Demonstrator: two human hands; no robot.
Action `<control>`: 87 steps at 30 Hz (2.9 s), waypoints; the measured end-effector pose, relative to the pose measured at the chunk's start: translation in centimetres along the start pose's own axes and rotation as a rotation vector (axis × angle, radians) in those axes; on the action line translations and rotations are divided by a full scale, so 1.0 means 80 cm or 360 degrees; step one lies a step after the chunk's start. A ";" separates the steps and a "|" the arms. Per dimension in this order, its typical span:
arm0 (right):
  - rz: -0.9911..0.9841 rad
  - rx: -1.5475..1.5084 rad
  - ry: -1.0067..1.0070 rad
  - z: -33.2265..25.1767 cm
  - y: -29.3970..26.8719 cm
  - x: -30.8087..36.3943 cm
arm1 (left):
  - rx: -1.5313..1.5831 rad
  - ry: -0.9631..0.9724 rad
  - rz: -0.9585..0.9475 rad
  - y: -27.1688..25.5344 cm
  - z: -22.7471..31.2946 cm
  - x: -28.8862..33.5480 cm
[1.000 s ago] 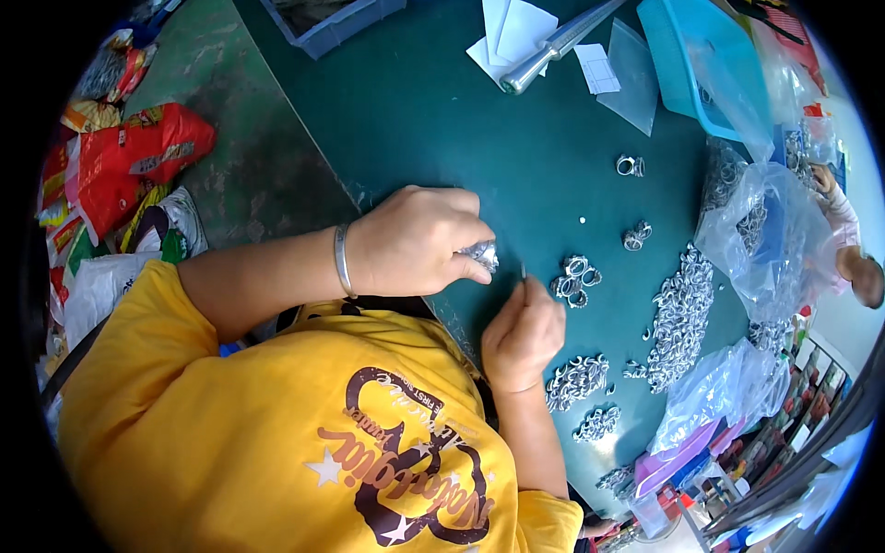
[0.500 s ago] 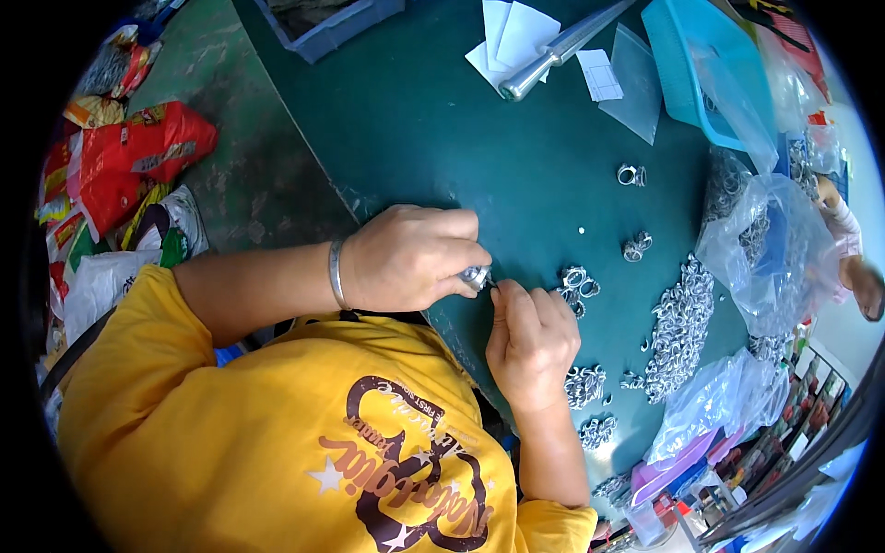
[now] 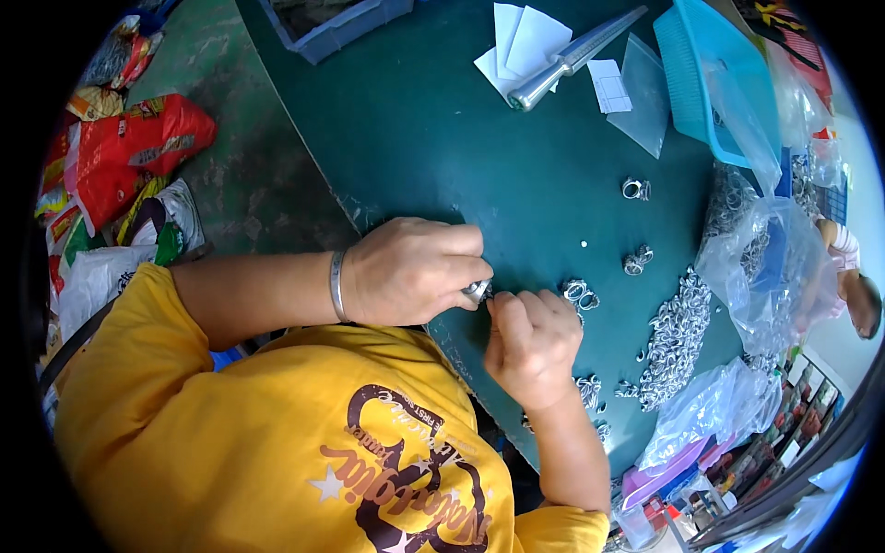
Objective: The person sorts through piles of metal rings and components on a work table. They pick up a larger metal component and insert small metal rings into it one at a time.
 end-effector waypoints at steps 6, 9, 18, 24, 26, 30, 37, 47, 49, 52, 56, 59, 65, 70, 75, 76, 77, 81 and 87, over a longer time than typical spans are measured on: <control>-0.0286 -0.0157 -0.0265 0.027 -0.016 -0.022 | -0.0010 0.0011 -0.0011 0.001 0.000 0.000; -0.0342 -0.0237 -0.0343 0.035 -0.018 -0.028 | 0.0010 0.0026 -0.0017 0.002 0.000 0.001; -0.0462 -0.0364 -0.0494 0.054 -0.016 -0.034 | 0.0014 0.0077 0.0002 0.003 -0.003 0.002; -0.0565 -0.0178 -0.0519 0.052 -0.030 -0.052 | -0.0038 0.0063 -0.0034 0.001 -0.004 -0.001; -0.0581 -0.0012 -0.0465 0.045 -0.039 -0.049 | -0.0047 0.0045 -0.0016 0.001 -0.003 0.000; -0.0365 0.0076 -0.0173 0.031 -0.038 -0.026 | -0.0067 0.0021 0.0046 0.003 -0.001 0.000; -0.0297 -0.0068 -0.0006 0.014 -0.028 -0.002 | -0.0068 0.0011 -0.0001 0.003 -0.001 0.000; -0.0248 0.0138 -0.0102 0.008 -0.022 -0.014 | -0.0059 -0.0003 0.0025 0.004 -0.001 0.000; -0.0229 0.0101 -0.0122 0.011 -0.019 -0.014 | -0.0052 -0.0008 0.0040 0.004 0.000 0.000; -0.0210 0.0054 -0.0124 0.015 -0.015 -0.010 | -0.0043 -0.0014 0.0040 0.004 0.000 0.000; -0.0212 0.0015 -0.0158 0.021 -0.011 -0.008 | -0.0029 -0.0025 0.0020 0.003 0.001 -0.001; -0.0188 -0.0006 -0.0215 0.026 -0.007 -0.006 | -0.0036 -0.0019 0.0002 0.004 0.000 -0.001; -0.0375 -0.0087 -0.0569 0.050 -0.009 -0.029 | -0.0051 0.0013 0.0020 0.005 -0.001 -0.002; -0.0512 -0.0137 -0.0463 0.045 -0.026 -0.048 | -0.0050 -0.0004 -0.0023 0.003 -0.001 -0.003; -0.0405 0.0084 -0.0416 0.034 -0.030 -0.035 | -0.0051 -0.0011 0.0008 0.005 -0.001 0.000; -0.0372 0.0091 -0.0404 0.033 -0.027 -0.031 | -0.0047 -0.0016 0.0005 0.005 -0.001 0.000; -0.0362 0.0085 -0.0412 0.032 -0.025 -0.029 | -0.0044 -0.0022 0.0002 0.005 -0.001 0.000; -0.0360 0.0069 -0.0419 0.030 -0.024 -0.029 | -0.0041 -0.0023 0.0005 0.005 -0.001 -0.001; -0.0527 -0.0075 -0.0378 0.036 -0.029 -0.038 | -0.0049 -0.0034 0.0008 0.004 -0.001 0.000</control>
Point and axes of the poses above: each hand's wrist, its own x-axis away from the middle knuckle, its own y-axis out of the palm, z = x × y, the point moved 1 cm from there along -x, towards the middle knuckle, and after that the axes turned 11 degrees about -x, right-handed, at the moved point
